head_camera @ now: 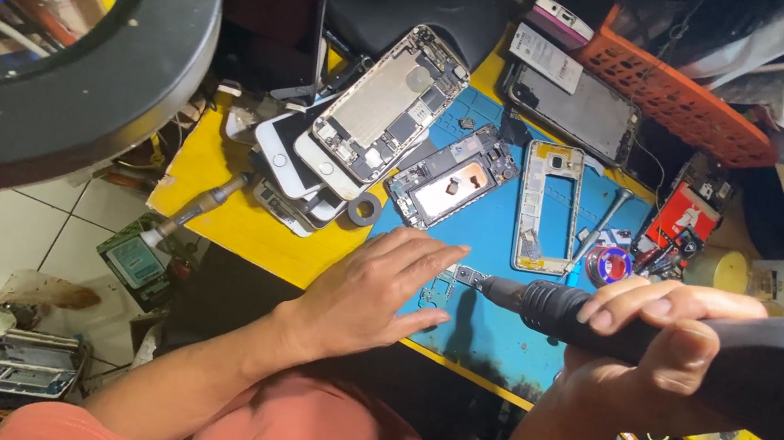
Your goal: Applying flux paste to a mobile phone motherboard and using a heat gun to reflow components on a repair bench.
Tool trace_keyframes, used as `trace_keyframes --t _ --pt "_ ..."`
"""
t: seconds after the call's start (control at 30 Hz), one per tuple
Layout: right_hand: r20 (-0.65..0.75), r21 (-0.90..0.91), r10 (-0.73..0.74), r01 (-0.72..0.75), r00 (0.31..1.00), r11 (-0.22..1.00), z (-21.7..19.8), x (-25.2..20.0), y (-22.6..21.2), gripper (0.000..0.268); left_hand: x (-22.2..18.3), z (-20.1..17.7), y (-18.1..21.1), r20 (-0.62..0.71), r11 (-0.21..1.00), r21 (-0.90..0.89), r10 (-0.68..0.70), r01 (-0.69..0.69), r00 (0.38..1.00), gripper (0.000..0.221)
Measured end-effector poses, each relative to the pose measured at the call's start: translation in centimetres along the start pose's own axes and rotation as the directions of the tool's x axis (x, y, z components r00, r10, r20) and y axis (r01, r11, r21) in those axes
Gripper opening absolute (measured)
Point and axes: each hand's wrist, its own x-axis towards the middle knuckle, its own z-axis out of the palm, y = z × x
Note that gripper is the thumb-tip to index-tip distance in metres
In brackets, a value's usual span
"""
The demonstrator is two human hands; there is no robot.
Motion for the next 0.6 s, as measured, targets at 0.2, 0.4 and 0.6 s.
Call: trace_keyframes --t 0.2,0.4,0.6 --pt "-0.026 0.049 0.006 -0.005 1.000 0.999 -0.6 0.1 -0.1 0.055 0.3 -0.2 0.3 0.015 0.997 -0.062 -0.052 0.053 0.999 0.065" --pt "-0.041 0.125 -0.011 0.016 0.999 0.992 0.2 0.4 0.0 0.054 0.8 -0.3 0.6 0.061 0.979 -0.153 -0.127 0.135 0.990 0.057" --pt "0.041 0.176 0.003 -0.010 0.999 0.984 0.9 0.2 0.2 0.050 0.8 0.1 0.6 0.104 0.990 -0.066 -0.120 0.127 0.987 0.070"
